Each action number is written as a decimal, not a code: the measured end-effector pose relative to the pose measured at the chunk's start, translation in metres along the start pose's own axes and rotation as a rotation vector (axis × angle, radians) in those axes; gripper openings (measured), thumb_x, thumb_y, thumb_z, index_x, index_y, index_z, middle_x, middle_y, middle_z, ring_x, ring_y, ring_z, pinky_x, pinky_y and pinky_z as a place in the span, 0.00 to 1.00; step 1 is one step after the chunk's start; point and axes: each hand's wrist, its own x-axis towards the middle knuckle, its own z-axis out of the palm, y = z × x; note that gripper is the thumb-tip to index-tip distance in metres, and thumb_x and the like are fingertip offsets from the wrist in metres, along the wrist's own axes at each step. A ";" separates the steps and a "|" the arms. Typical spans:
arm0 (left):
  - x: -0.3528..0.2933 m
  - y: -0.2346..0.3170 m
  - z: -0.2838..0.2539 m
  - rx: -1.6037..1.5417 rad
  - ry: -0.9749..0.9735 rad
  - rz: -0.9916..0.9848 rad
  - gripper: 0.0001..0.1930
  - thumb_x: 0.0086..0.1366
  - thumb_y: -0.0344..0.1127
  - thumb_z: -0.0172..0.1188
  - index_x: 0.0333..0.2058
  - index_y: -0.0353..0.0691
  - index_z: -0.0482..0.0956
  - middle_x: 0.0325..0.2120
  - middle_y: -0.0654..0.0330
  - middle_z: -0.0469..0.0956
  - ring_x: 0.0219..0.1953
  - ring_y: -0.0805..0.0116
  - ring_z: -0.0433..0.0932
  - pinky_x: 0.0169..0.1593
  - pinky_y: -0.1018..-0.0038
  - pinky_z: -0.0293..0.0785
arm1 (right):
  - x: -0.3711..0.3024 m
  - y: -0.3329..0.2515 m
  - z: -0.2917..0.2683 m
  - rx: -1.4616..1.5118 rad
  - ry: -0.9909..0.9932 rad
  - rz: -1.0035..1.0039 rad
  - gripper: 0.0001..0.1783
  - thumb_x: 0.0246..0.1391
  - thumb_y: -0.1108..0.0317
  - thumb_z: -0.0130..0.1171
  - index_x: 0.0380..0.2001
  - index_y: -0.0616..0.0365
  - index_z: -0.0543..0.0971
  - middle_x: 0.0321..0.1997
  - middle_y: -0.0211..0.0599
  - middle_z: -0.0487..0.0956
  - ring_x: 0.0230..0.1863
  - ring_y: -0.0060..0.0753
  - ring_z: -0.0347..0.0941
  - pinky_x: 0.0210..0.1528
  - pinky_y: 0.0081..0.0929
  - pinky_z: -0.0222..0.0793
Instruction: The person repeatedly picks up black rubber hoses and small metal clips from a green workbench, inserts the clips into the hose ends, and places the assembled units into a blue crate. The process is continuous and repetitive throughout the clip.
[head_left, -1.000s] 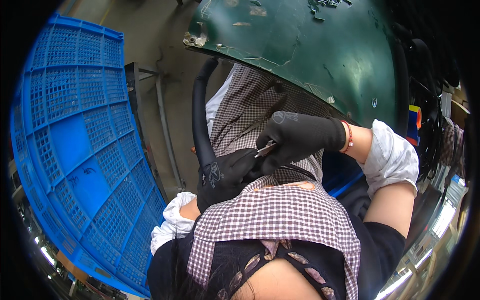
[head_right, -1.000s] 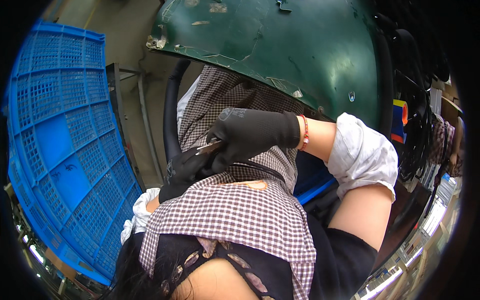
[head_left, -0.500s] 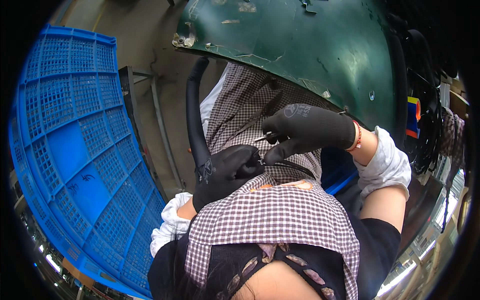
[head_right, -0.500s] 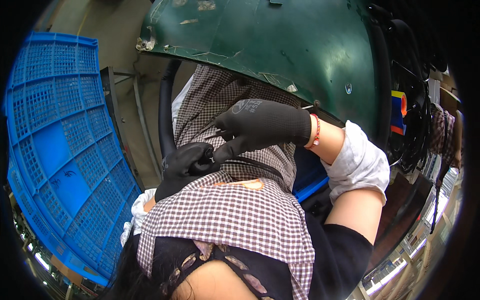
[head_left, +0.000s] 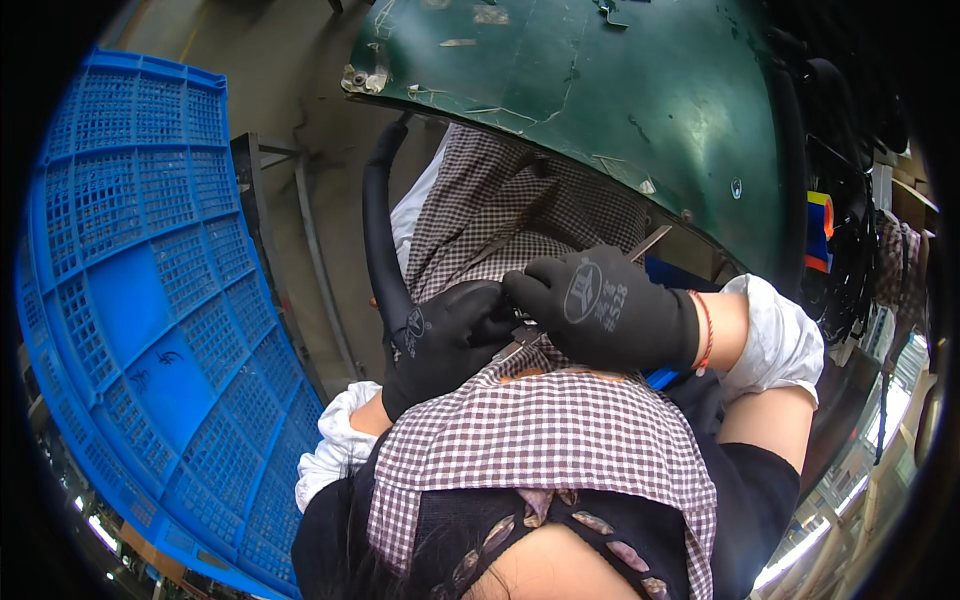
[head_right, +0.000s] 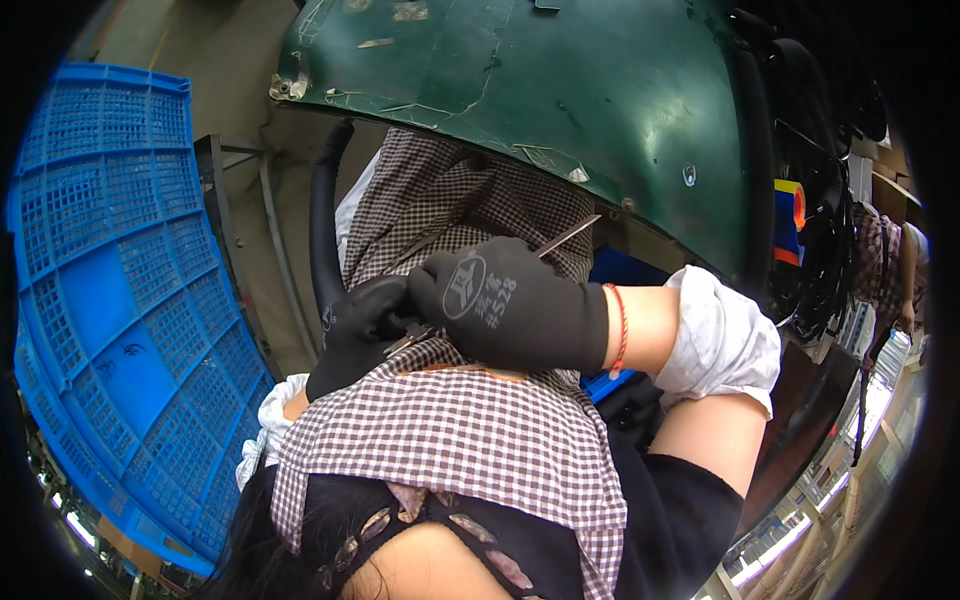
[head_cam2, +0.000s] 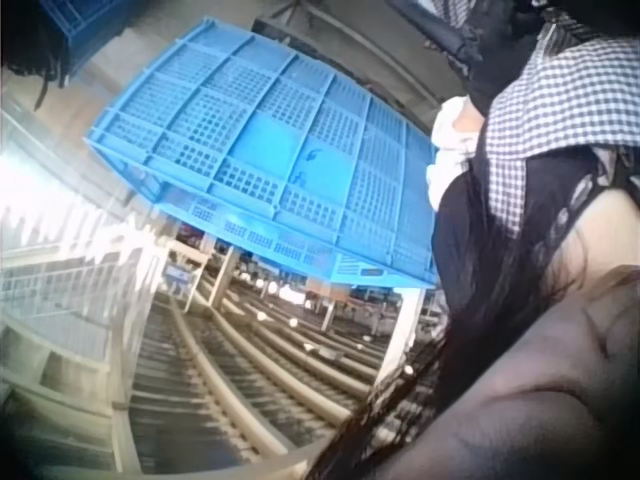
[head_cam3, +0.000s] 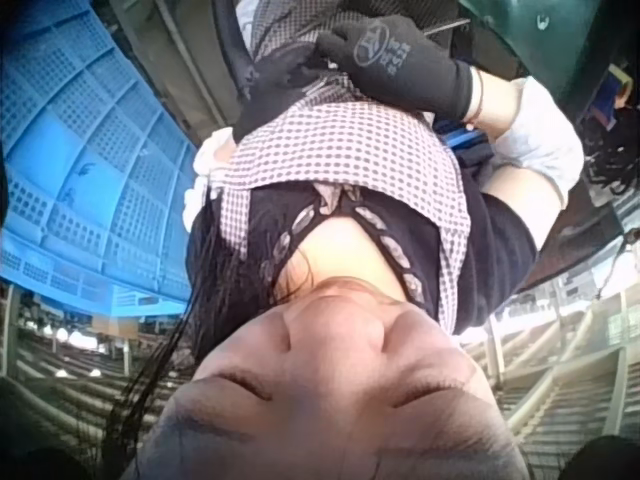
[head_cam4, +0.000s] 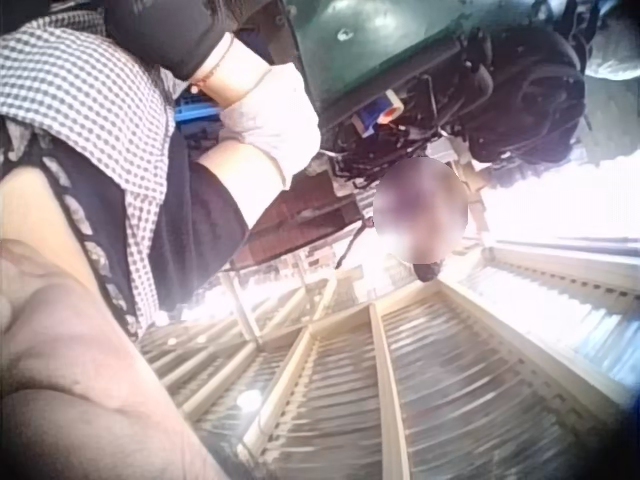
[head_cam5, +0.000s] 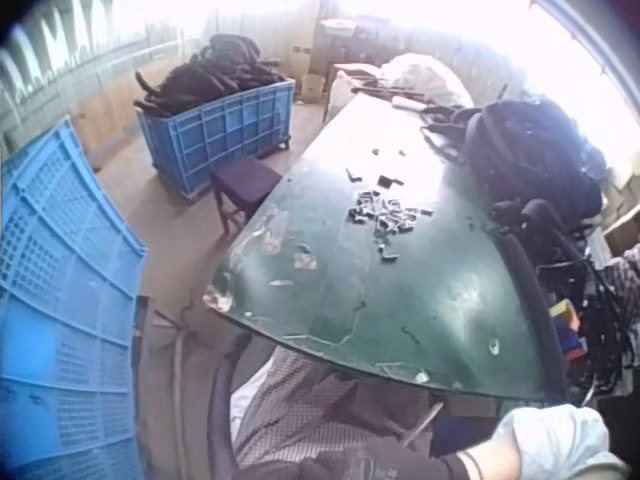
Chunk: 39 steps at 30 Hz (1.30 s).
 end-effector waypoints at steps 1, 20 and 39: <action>0.000 0.002 0.001 -0.039 0.018 -0.013 0.21 0.52 0.26 0.69 0.45 0.31 0.75 0.36 0.52 0.78 0.36 0.62 0.81 0.37 0.73 0.79 | -0.001 -0.003 0.003 -0.018 -0.002 0.016 0.14 0.50 0.65 0.56 0.38 0.61 0.74 0.31 0.41 0.76 0.29 0.41 0.78 0.28 0.34 0.74; -0.001 -0.008 0.006 0.039 0.087 -0.047 0.22 0.50 0.31 0.73 0.44 0.31 0.78 0.31 0.54 0.80 0.32 0.67 0.81 0.36 0.74 0.78 | -0.016 0.038 -0.021 0.118 0.008 -0.042 0.09 0.49 0.67 0.60 0.31 0.58 0.73 0.27 0.39 0.75 0.29 0.45 0.76 0.30 0.37 0.72; -0.008 -0.005 0.007 -0.111 -0.087 -0.057 0.19 0.53 0.24 0.68 0.46 0.33 0.78 0.37 0.54 0.79 0.37 0.65 0.81 0.40 0.73 0.79 | 0.013 0.014 -0.017 -0.037 -0.326 -0.071 0.05 0.48 0.66 0.59 0.29 0.52 0.81 0.21 0.33 0.80 0.23 0.38 0.79 0.23 0.33 0.74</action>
